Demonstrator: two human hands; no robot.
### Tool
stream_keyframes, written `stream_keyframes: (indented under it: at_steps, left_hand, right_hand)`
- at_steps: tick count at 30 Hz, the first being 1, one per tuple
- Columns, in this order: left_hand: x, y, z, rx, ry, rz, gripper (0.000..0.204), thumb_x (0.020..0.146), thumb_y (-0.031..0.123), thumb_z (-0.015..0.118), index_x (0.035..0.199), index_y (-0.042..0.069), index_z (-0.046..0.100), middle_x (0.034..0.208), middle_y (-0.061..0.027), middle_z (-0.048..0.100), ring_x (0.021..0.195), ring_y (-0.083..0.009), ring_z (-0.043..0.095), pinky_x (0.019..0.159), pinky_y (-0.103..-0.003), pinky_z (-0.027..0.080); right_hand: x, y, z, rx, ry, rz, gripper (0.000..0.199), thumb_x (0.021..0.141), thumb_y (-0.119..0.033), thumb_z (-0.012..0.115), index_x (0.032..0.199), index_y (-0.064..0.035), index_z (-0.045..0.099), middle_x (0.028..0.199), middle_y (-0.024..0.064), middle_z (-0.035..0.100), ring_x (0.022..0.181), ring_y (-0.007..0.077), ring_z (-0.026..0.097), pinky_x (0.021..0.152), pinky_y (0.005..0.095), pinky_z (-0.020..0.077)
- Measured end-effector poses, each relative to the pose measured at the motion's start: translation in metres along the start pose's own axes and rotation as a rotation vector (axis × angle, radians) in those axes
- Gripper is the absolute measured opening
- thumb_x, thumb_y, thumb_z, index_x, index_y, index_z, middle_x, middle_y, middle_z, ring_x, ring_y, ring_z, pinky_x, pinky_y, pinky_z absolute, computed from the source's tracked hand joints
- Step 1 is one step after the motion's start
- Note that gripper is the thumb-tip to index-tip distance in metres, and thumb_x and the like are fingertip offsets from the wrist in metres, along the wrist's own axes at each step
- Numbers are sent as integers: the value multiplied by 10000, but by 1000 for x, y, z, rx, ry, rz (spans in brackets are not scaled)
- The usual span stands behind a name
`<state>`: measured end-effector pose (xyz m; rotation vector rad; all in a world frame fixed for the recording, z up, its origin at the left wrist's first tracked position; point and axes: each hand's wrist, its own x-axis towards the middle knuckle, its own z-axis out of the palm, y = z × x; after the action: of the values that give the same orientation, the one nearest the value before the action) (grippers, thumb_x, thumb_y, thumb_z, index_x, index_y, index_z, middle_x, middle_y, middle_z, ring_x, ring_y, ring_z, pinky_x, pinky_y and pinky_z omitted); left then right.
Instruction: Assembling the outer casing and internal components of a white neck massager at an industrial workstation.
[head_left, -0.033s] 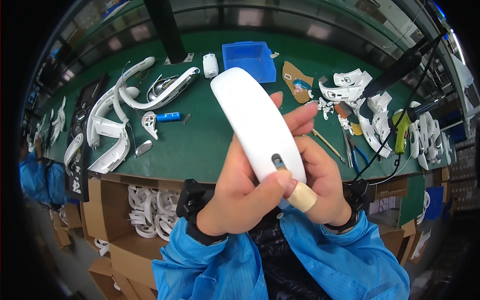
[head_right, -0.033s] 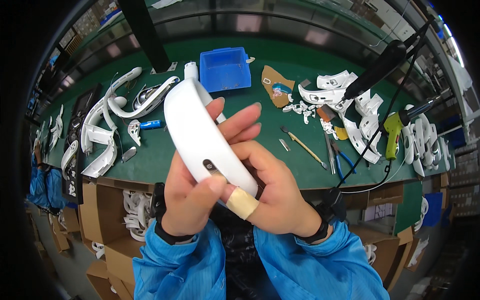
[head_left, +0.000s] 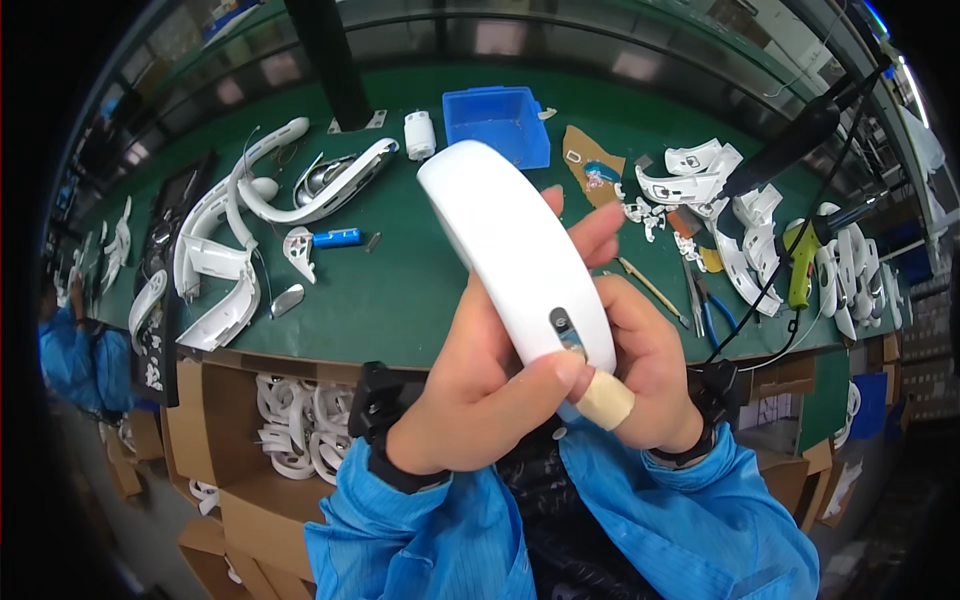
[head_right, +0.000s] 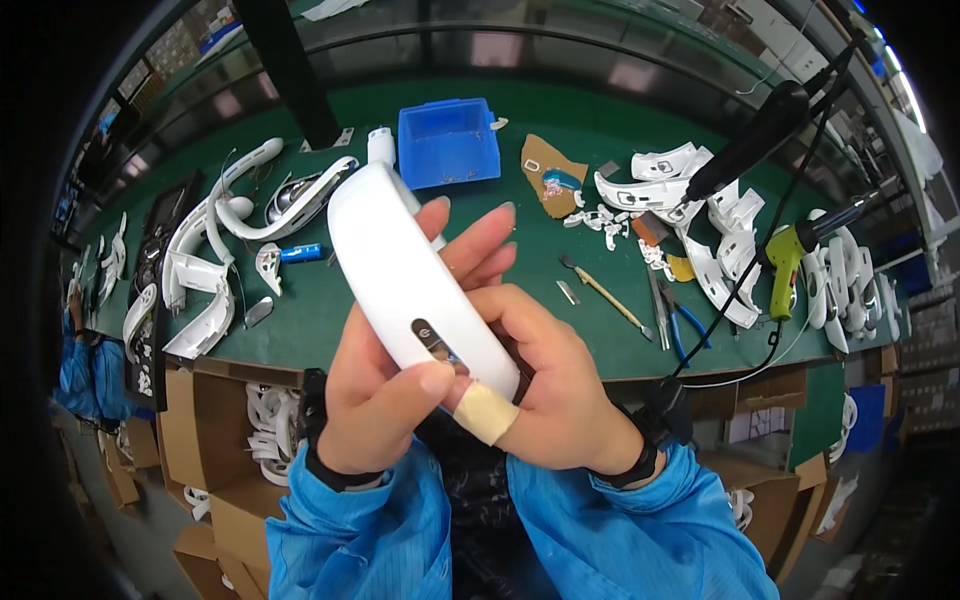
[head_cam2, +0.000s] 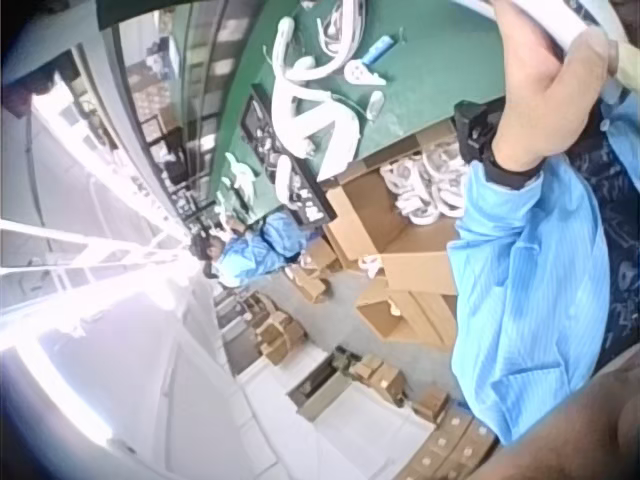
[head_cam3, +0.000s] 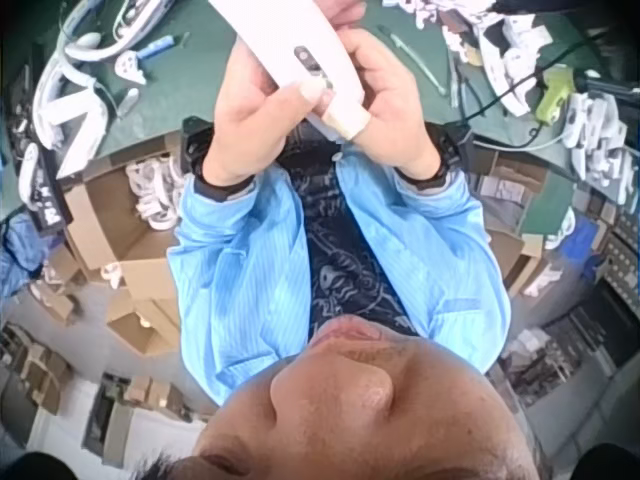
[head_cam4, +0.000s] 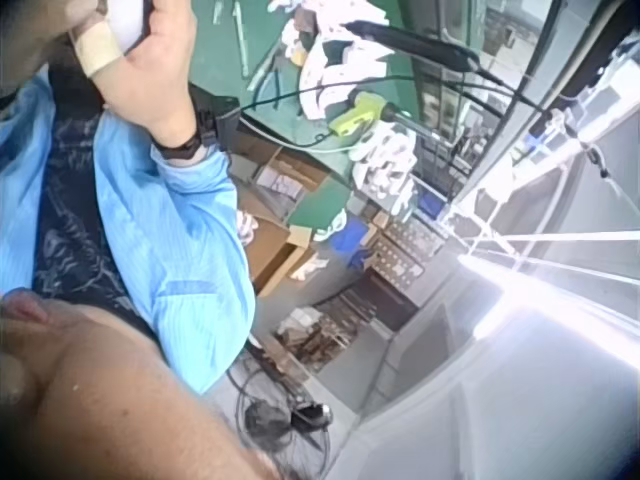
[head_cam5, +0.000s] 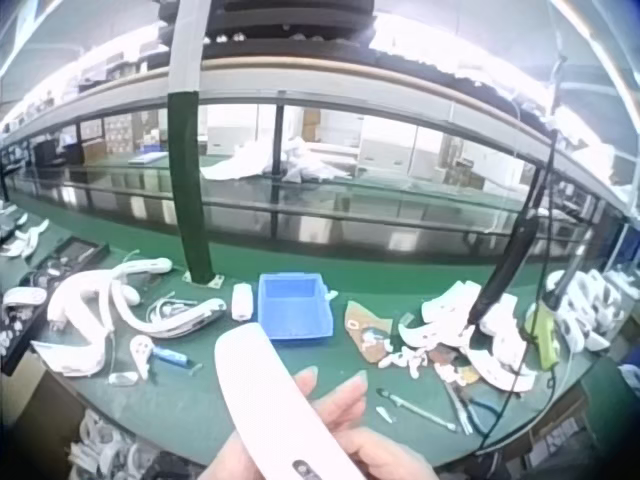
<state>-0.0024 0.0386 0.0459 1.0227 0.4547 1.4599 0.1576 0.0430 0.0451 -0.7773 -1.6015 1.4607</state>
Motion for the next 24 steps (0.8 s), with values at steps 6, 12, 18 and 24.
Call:
stream_keyframes:
  at_steps: [6, 12, 18, 24]
  left_hand:
    - [-8, 26, -53, 693, 303, 386, 289, 966, 154, 592, 1175, -45, 586, 1130, -175, 661, 1063, -227, 632, 989, -370, 483]
    - [-10, -7, -85, 166, 217, 55, 898, 899, 581, 660, 1511, 27, 306, 1347, -165, 551, 1233, -274, 565, 1021, -418, 478]
    - [-16, -33, -87, -161, 203, -79, 720, 969, 473, 590, 1474, 30, 330, 909, -41, 505, 662, -116, 509, 614, -287, 469]
    - [-21, -42, -85, -126, 247, -126, 580, 1046, 401, 468, 1469, 32, 324, 874, -28, 429, 655, -102, 422, 607, -264, 423]
  right_hand:
    - [1, -11, -18, 111, 108, -210, 948, 742, -145, 892, 1479, -4, 311, 1244, 172, 623, 1154, 189, 611, 971, 335, 490]
    - [5, -18, -23, 258, 21, -113, 1056, 687, -187, 897, 1494, -21, 237, 1243, 174, 593, 985, 203, 656, 817, 339, 559]
    - [4, 9, -25, 56, 143, -220, 857, 869, -113, 739, 1554, -20, 232, 1362, 138, 497, 1171, 160, 528, 967, 291, 439]
    - [2, 35, -19, -56, 340, -225, 683, 899, -121, 690, 1488, -21, 358, 1335, 199, 543, 1142, 284, 600, 954, 359, 480]
